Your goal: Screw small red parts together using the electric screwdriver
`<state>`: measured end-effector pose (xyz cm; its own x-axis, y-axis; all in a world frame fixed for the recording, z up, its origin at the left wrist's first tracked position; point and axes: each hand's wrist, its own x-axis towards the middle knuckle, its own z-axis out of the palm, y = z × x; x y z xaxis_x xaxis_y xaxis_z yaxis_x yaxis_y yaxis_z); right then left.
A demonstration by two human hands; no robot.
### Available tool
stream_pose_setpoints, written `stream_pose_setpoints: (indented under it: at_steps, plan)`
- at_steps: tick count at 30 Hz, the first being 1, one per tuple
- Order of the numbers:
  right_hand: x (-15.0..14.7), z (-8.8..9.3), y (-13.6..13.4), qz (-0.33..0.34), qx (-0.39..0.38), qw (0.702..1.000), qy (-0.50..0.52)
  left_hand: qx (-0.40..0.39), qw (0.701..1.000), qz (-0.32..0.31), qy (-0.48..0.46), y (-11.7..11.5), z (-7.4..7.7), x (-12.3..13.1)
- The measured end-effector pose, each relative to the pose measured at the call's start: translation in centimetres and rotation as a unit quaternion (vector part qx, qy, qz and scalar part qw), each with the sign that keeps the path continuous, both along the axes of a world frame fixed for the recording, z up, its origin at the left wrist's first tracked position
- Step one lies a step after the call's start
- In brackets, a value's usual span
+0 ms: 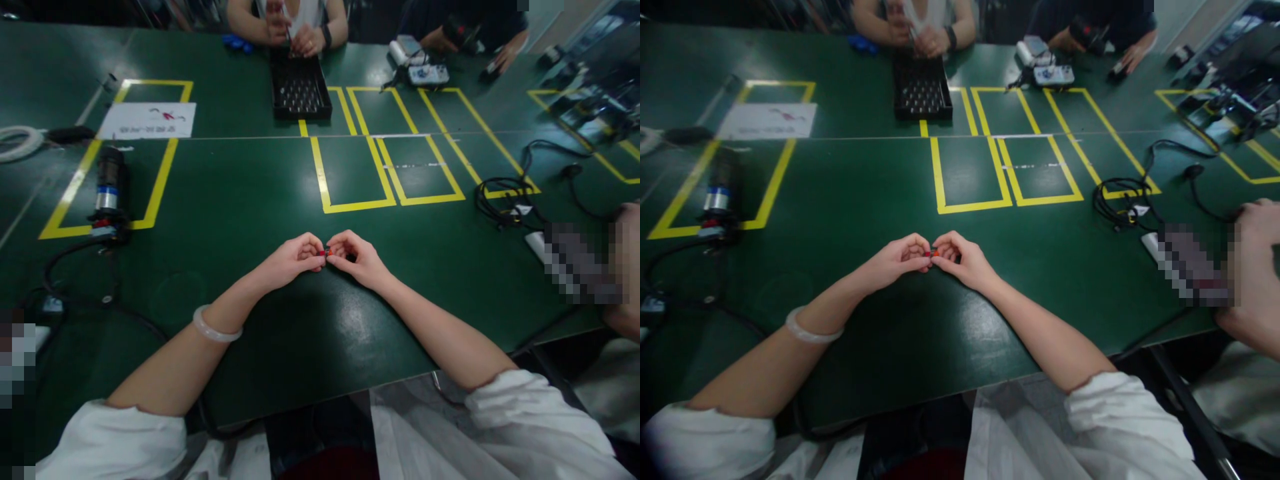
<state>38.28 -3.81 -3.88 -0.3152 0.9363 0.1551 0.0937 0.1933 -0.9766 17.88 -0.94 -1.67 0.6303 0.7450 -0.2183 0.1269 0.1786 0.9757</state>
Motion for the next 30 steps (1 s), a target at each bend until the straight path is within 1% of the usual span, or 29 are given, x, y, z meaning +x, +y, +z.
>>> stream_pose_setpoints:
  at_steps: [4,9,15,22,30]
  plan:
    - [0.14,0.23,0.03,-0.011,-0.026,1.000,0.005,0.022,1.000,0.008,0.007,-0.11,-0.06,0.05]
    - [0.24,0.44,0.01,-0.010,0.003,0.998,-0.055,0.041,0.999,0.007,0.007,-0.22,-0.07,0.09]
    - [0.10,0.50,0.01,-0.015,0.013,0.999,-0.043,0.031,0.999,0.018,0.001,-0.22,-0.16,0.07]
    - [0.21,0.14,0.11,-0.004,0.055,0.998,-0.035,0.017,1.000,0.017,-0.017,0.00,-0.37,-0.08]
    - [0.35,0.30,-0.03,-0.014,0.113,0.986,-0.120,0.054,0.998,0.015,-0.005,-0.05,-0.29,-0.16]
